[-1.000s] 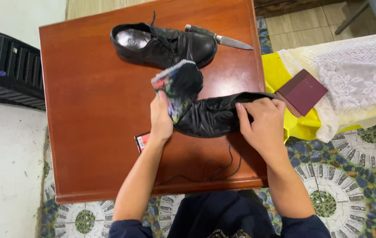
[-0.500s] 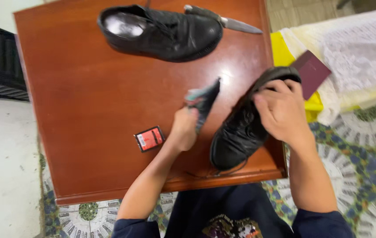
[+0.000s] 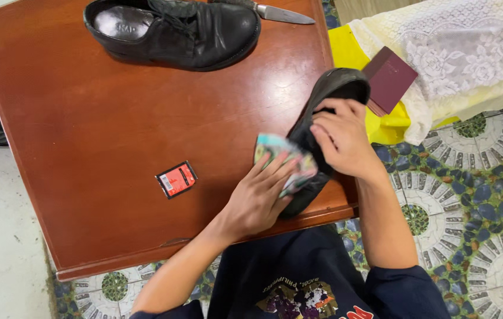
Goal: The person wipes a black leather shoe with a green cloth, then rubs a small red packet against the shoe surface, and finally wipes the shoe again with a patterned cloth. The other shoe remains untouched on the table.
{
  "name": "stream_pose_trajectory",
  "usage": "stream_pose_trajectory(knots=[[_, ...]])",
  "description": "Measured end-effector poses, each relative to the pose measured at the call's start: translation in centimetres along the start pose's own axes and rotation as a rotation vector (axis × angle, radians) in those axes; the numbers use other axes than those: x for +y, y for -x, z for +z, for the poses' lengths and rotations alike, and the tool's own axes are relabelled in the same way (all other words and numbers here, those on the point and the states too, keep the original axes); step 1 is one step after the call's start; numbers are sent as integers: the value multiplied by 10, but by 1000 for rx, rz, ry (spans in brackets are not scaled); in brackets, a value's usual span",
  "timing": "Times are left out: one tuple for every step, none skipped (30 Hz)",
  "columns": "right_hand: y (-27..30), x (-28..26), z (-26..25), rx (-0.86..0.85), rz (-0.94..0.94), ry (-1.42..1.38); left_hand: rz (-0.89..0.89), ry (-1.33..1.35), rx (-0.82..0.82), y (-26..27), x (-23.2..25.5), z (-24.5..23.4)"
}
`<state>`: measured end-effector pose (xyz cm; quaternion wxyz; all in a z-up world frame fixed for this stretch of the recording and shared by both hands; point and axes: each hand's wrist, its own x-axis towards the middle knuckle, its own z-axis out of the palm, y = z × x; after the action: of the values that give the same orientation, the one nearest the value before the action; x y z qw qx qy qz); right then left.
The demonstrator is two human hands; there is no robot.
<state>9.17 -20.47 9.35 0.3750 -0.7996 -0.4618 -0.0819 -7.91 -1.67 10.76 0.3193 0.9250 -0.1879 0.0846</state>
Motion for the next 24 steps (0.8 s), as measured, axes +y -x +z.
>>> stream_pose_trajectory(knots=[[0, 2, -1, -14, -14, -11, -14, -11, 14, 8, 3, 0], [0, 3, -2, -29, -12, -33, -29, -24, 24, 12, 5, 1], [-1, 6, -3, -44, -9, -55, -25, -57, 41, 12, 5, 3], [-1, 8, -4, -61, -6, -77, -22, -89, 56, 10, 5, 5], [-1, 11, -5, -91, -9, -105, -18, -120, 71, 5, 4, 7], [-1, 15, -6, -122, -12, -130, -47, -145, 66, -2, 1, 10], [-1, 18, -7, -154, -16, -156, -75, -170, 61, -13, -4, 12], [0, 20, -8, -164, 1, -205, -99, -194, 55, -22, -7, 14], [1, 22, -7, -174, 17, -253, -106, -240, 69, -27, -7, 15], [0, 24, -8, -187, 30, -298, -112, -286, 90, -32, -7, 17], [0, 25, -6, -190, 44, -297, -119, -332, 110, -34, -6, 18], [-1, 25, -3, -197, 56, -298, -114, -327, 117, -30, -1, 19], [-2, 27, -4, -203, 69, -299, -109, -321, 125, -22, 5, 19], [-2, 27, -2, -193, 69, -305, -105, -318, 128, -11, 11, 19], [-2, 27, 0, -182, 70, -310, -92, -272, 104, 0, 16, 20], [-4, 26, 0, -169, 70, -316, -77, -229, 80, 11, 20, 21], [-4, 24, -1, -177, 56, -258, -63, -186, 56, 20, 20, 20], [-3, 22, -3, -188, 37, -199, -107, -81, 46, 27, 17, 18], [-4, 19, -5, -198, 18, -139, -149, 24, 37, 35, 14, 16], [-5, 17, -7, -226, 24, -101, -191, 128, 27, 42, 11, 11], [-7, 14, -7, -254, 30, -62, -322, 67, -5, 46, 6, 7], [-8, 12, -6, -280, 37, -24, -452, 6, -40, 49, 1, 2], [-10, 10, -4, -333, 90, -10, -582, -55, -76, 50, -1, -2], [-13, 11, -1, -382, 144, 7, -569, 106, 115, 47, -2, -4]])
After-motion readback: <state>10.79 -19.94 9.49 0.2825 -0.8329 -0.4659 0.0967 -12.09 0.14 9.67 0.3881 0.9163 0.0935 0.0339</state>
